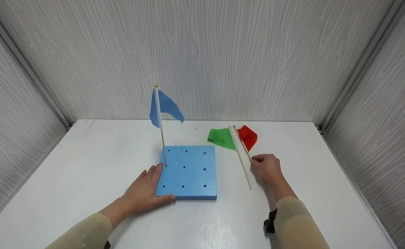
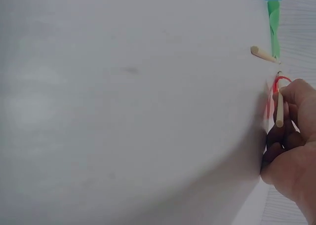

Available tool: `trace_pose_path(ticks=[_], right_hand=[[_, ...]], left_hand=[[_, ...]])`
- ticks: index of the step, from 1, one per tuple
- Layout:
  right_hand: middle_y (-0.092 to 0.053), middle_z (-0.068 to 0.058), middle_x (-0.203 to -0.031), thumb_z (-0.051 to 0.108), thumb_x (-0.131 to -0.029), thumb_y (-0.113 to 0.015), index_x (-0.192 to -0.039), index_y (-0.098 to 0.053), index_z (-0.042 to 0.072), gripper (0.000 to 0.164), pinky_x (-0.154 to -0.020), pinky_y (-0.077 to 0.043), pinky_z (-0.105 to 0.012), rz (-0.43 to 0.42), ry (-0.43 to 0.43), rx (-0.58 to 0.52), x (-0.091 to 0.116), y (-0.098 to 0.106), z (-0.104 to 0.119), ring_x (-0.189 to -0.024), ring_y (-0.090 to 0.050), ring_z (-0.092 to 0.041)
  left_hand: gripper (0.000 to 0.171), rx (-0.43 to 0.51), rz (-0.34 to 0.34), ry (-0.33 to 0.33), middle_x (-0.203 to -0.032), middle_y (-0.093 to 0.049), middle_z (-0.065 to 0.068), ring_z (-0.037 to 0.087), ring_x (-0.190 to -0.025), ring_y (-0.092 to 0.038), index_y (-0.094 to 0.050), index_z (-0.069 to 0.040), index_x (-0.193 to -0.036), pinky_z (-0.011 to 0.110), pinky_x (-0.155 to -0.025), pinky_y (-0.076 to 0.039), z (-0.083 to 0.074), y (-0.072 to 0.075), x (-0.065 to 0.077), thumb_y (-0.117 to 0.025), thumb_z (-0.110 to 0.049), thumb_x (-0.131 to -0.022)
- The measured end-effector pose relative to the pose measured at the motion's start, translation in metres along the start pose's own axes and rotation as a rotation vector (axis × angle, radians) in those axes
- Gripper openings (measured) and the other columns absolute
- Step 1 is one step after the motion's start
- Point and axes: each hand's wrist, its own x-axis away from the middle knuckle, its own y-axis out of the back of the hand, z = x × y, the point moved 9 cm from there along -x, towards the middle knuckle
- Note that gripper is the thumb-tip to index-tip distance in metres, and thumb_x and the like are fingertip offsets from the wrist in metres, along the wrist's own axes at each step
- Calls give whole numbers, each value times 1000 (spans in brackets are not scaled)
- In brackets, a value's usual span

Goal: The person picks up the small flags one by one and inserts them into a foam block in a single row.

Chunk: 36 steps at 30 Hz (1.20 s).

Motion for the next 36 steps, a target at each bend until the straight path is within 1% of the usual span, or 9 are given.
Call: trace_pose_path(ticks=[3, 6, 12, 17, 20, 23, 28, 31, 36], right_hand=[[-69, -22, -129, 23, -105, -58, -134, -71, 0, 39, -85, -55, -37, 5, -17, -13, -1, -1, 0, -105, -61, -30], [-69, -19, -125, 24, -106, -57, -134, -69, 0, 39, -77, -52, -31, 2, -36, -37, -1, 0, -1, -99, -58, -27], [-65, -18, -123, 27, -109, -54, -136, -64, -3, 41, -78, -50, -29, -17, -15, -106, 3, 5, -1, -102, -56, -27], [-64, -20, -127, 31, -111, -54, -139, -61, -3, 45, -81, -50, -27, -20, 7, -184, 5, 11, 5, -107, -56, -25], [-64, -21, -128, 31, -112, -55, -139, -60, -4, 45, -85, -51, -26, -22, 47, -222, 6, 16, 14, -106, -59, -21], [-66, -20, -123, 28, -111, -56, -136, -61, -6, 43, -89, -52, -26, -26, 104, -264, 8, 23, 29, -103, -62, -16], [-68, -8, -109, 25, -110, -60, -128, -64, -3, 33, -88, -54, -25, -38, 173, -298, 11, 29, 56, -96, -64, -11], [-68, -6, -107, 24, -109, -62, -126, -66, -1, 30, -87, -53, -21, -42, 193, -319, 13, 28, 73, -97, -65, -14], [-68, -16, -115, 22, -109, -63, -124, -67, 0, 27, -89, -54, -19, -33, 241, -360, 17, 19, 102, -104, -66, -27]], left_hand=[[135, 2, -1, -3, -172, -25, 22, 39, -159, -24, -16, 1, -168, 58, -127, -19, 0, 0, 0, -41, -99, -81], [136, -7, 7, 4, -173, -24, 20, 37, -160, -23, -15, 0, -169, 57, -127, -18, 0, -1, -1, -39, -100, -80], [138, -6, 15, 10, -173, -22, 20, 36, -161, -21, -14, -1, -169, 56, -128, -16, 0, -3, -1, -37, -102, -79], [138, -1, 11, 5, -173, -24, 21, 37, -160, -23, -14, 0, -169, 57, -127, -18, 1, -2, -1, -38, -101, -79], [137, 1, 6, 4, -172, -25, 22, 37, -160, -23, -15, 0, -169, 57, -127, -18, 1, -2, -1, -40, -101, -80], [137, -1, -1, 4, -172, -26, 22, 37, -159, -24, -15, 1, -169, 56, -127, -19, 1, -1, -2, -42, -100, -80], [138, -3, -3, 7, -171, -27, 22, 36, -159, -26, -16, 1, -168, 56, -127, -20, 1, -1, -3, -42, -100, -79], [138, -10, 4, 12, -172, -26, 21, 36, -160, -25, -15, 0, -169, 56, -128, -18, 0, -1, -4, -40, -101, -78], [138, -6, 8, 15, -173, -25, 20, 37, -160, -23, -15, 0, -169, 55, -128, -17, -1, -1, -3, -39, -102, -78]])
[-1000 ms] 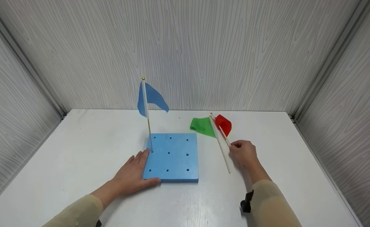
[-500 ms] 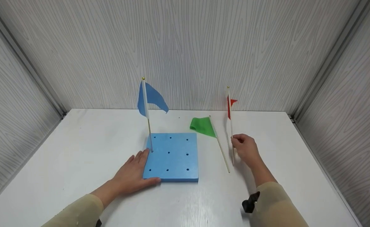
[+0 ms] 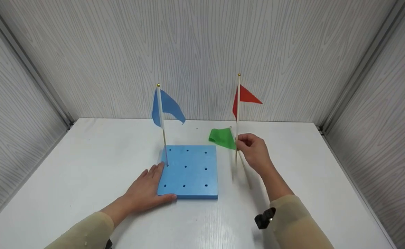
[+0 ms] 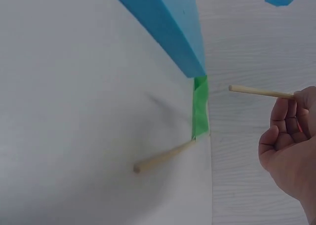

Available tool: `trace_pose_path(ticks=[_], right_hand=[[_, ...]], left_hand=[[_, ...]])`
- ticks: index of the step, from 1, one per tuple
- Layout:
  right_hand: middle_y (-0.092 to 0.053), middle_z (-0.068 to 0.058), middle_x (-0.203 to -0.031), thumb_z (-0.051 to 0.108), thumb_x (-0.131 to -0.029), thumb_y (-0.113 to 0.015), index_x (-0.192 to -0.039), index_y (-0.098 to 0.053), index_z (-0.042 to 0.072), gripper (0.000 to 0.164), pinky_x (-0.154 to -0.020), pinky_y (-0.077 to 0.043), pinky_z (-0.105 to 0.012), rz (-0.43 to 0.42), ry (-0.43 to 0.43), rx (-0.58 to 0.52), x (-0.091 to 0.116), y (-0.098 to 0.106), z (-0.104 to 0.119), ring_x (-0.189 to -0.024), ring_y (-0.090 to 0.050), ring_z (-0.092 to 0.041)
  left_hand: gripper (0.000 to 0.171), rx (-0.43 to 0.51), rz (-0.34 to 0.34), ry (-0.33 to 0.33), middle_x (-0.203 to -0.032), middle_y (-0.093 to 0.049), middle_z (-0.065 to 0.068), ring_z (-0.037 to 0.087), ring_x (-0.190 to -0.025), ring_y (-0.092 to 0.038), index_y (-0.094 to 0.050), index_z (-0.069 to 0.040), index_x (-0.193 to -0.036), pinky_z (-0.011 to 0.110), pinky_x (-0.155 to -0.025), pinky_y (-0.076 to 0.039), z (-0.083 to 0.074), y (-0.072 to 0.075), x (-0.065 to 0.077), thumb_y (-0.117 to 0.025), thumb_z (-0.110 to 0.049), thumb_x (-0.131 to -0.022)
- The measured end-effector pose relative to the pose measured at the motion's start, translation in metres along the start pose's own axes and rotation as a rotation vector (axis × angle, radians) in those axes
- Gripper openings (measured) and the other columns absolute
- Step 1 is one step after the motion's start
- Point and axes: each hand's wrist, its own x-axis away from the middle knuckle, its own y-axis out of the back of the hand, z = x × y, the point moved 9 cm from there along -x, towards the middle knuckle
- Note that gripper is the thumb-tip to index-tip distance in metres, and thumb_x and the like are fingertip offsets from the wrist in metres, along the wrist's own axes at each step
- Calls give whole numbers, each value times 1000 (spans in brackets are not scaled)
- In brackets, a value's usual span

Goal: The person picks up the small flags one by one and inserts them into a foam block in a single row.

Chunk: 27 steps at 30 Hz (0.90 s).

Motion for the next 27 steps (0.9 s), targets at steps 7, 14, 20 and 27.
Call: trace_pose_path(ticks=[7, 14, 20, 27], right_hand=[[-66, -24, -116, 17, -108, -64, -125, -66, 0, 24, -91, -56, -21, 21, 59, -81, -2, -30, 29, -104, -66, -34], [-69, -18, -115, 19, -108, -65, -122, -69, 2, 22, -99, -56, -28, 49, 126, -148, -4, -65, 61, -104, -68, -28], [-69, -18, -113, 13, -107, -66, -118, -70, 2, 17, -98, -57, -32, 87, 178, -206, -5, -93, 71, -106, -67, -38], [-69, -19, -112, 9, -107, -65, -117, -70, 1, 14, -97, -57, -31, 132, 188, -246, -3, -118, 72, -107, -66, -39]], left_hand=[[138, 16, 1, 8, -173, -23, 19, 36, -160, -22, -14, -1, -169, 55, -128, -16, 0, 1, 2, -40, -102, -78], [136, 7, -5, 8, -173, -24, 18, 35, -160, -23, -15, -2, -169, 55, -128, -17, -3, 3, 4, -41, -100, -79], [135, -16, -15, -4, -172, -27, 21, 37, -159, -25, -17, 0, -168, 56, -127, -20, -6, 5, 4, -42, -99, -81], [137, -13, -7, 3, -173, -25, 18, 36, -160, -23, -15, -1, -169, 55, -128, -18, -8, 3, 5, -39, -101, -79]])
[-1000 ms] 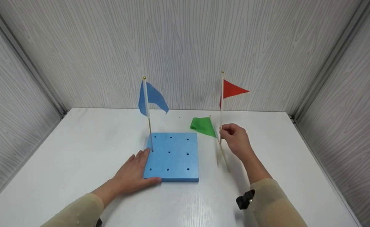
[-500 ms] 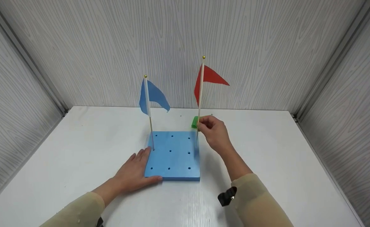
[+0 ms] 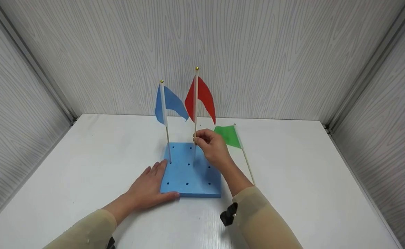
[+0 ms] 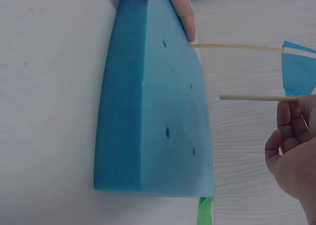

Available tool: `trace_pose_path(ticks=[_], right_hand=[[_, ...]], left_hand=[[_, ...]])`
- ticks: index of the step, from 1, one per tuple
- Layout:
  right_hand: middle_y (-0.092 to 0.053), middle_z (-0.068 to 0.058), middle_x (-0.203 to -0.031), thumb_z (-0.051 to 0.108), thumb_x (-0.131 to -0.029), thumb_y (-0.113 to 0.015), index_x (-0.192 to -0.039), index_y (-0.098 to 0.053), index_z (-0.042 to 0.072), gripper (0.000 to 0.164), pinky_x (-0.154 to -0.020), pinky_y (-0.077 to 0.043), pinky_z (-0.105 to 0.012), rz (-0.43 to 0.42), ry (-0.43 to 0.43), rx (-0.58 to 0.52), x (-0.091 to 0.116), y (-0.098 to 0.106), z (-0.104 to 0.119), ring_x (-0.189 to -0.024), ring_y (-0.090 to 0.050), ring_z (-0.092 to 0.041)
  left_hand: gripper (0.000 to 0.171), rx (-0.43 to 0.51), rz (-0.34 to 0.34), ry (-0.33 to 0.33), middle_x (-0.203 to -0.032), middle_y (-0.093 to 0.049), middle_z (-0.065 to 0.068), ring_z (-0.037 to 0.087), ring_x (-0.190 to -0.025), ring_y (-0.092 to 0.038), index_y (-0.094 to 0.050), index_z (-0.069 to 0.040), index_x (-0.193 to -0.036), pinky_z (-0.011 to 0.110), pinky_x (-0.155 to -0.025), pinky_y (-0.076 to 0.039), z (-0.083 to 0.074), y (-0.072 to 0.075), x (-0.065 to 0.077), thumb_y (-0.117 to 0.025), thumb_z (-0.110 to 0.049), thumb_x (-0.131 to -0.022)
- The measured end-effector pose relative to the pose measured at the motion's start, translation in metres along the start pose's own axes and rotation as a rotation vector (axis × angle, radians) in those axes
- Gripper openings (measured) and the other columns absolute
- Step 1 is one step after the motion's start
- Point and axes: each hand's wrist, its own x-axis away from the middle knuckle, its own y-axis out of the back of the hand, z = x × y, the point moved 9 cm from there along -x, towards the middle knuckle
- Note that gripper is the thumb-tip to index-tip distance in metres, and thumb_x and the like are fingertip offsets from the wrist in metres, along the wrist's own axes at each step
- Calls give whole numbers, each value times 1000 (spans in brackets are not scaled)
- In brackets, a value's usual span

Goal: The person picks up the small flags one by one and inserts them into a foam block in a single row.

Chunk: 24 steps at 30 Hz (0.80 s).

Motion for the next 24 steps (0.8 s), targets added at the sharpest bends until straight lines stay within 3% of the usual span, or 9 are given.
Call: trace_pose_path(ticks=[3, 9, 17, 24], right_hand=[[-69, -21, -115, 8, -107, -63, -117, -70, 2, 14, -103, -56, -39, 12, -11, 7, 1, -7, -4, -107, -67, -35], [-70, -19, -115, 7, -108, -62, -119, -69, 1, 15, -108, -52, -52, 20, -24, 28, 3, -17, -12, -112, -66, -40], [-71, -12, -114, 8, -107, -64, -119, -70, 3, 14, -106, -54, -43, 14, -64, 24, 4, -22, -23, -114, -65, -41], [-69, -21, -116, 5, -107, -63, -118, -69, 1, 14, -109, -49, -55, 21, -60, -10, 3, -25, -26, -115, -63, -47]], left_hand=[[137, 0, 7, 1, -174, -23, 17, 35, -160, -23, -14, -2, -169, 55, -128, -18, -2, -1, 0, -37, -102, -79], [135, 9, 11, 1, -174, -23, 17, 36, -160, -23, -15, -2, -169, 55, -128, -18, -3, -1, 1, -39, -100, -80], [136, 6, 19, 4, -174, -22, 17, 35, -161, -21, -13, -3, -170, 55, -128, -17, -3, -5, 2, -38, -101, -79], [133, 21, -8, -14, -172, -27, 19, 37, -159, -26, -17, 0, -168, 56, -127, -20, -4, -3, 1, -44, -97, -82]])
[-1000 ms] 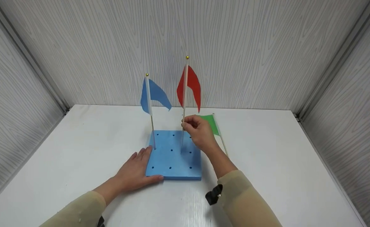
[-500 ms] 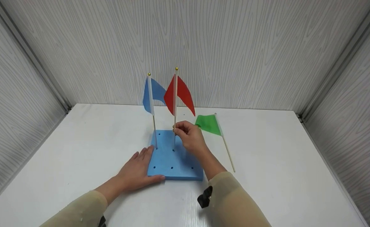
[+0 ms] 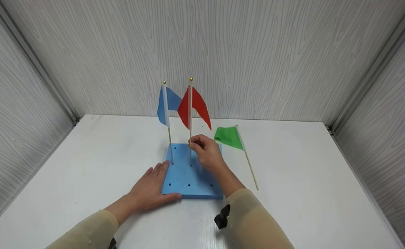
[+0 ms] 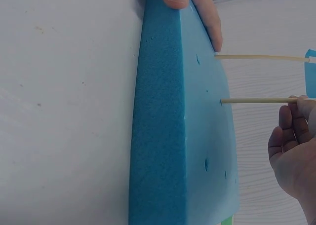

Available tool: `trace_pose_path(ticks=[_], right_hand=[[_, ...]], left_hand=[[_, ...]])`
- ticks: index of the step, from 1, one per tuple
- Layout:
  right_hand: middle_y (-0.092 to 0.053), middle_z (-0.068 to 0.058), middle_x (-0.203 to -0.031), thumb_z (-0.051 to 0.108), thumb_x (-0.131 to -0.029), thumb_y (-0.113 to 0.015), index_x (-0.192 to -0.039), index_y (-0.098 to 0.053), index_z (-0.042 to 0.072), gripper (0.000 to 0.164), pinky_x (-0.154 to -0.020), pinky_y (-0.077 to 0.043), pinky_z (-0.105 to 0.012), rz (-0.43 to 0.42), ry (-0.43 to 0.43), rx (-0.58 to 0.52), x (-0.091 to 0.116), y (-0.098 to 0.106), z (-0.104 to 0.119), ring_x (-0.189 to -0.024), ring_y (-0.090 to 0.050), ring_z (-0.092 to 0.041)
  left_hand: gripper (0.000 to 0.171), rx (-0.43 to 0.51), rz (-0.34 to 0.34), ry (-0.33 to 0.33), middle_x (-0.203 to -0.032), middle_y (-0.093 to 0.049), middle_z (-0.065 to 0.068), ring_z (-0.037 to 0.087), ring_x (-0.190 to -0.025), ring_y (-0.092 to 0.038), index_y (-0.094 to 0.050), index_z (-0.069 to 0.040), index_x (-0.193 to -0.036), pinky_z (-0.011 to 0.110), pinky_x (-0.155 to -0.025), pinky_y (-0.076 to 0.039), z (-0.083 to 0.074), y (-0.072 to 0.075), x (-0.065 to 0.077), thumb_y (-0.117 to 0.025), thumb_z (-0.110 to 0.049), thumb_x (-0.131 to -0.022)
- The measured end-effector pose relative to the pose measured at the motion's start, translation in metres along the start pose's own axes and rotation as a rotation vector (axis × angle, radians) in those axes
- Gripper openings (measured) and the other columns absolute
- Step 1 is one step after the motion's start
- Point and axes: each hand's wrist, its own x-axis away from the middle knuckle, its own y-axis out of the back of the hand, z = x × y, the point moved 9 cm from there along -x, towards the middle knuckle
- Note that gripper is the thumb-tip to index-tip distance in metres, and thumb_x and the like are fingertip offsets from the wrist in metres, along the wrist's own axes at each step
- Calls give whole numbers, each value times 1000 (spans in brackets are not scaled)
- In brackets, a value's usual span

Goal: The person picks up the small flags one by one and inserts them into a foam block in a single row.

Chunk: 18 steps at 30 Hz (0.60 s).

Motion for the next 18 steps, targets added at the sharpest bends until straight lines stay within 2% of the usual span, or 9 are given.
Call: trace_pose_path(ticks=[13, 15, 18], right_hand=[[-71, -13, -112, 6, -107, -63, -118, -70, 3, 14, -107, -50, -57, -8, -21, 42, -2, 0, -1, -114, -61, -48], [-71, -13, -112, 7, -107, -63, -118, -71, 4, 13, -106, -51, -55, -12, -34, 58, -2, 0, -3, -113, -62, -47], [-71, -12, -112, 9, -107, -64, -117, -72, 8, 13, -101, -54, -45, -17, -66, 103, -1, -1, -8, -111, -62, -44]], left_hand=[[133, 0, 9, 2, -172, -26, 19, 37, -159, -25, -17, 0, -169, 56, -127, -20, 0, 0, 0, -43, -98, -81], [133, -1, 12, 4, -172, -26, 19, 37, -160, -24, -17, -1, -169, 55, -127, -19, 1, 0, 0, -43, -98, -81], [133, 0, 14, 3, -172, -26, 19, 37, -159, -25, -17, 0, -169, 56, -127, -20, 1, 0, 0, -43, -98, -81]])
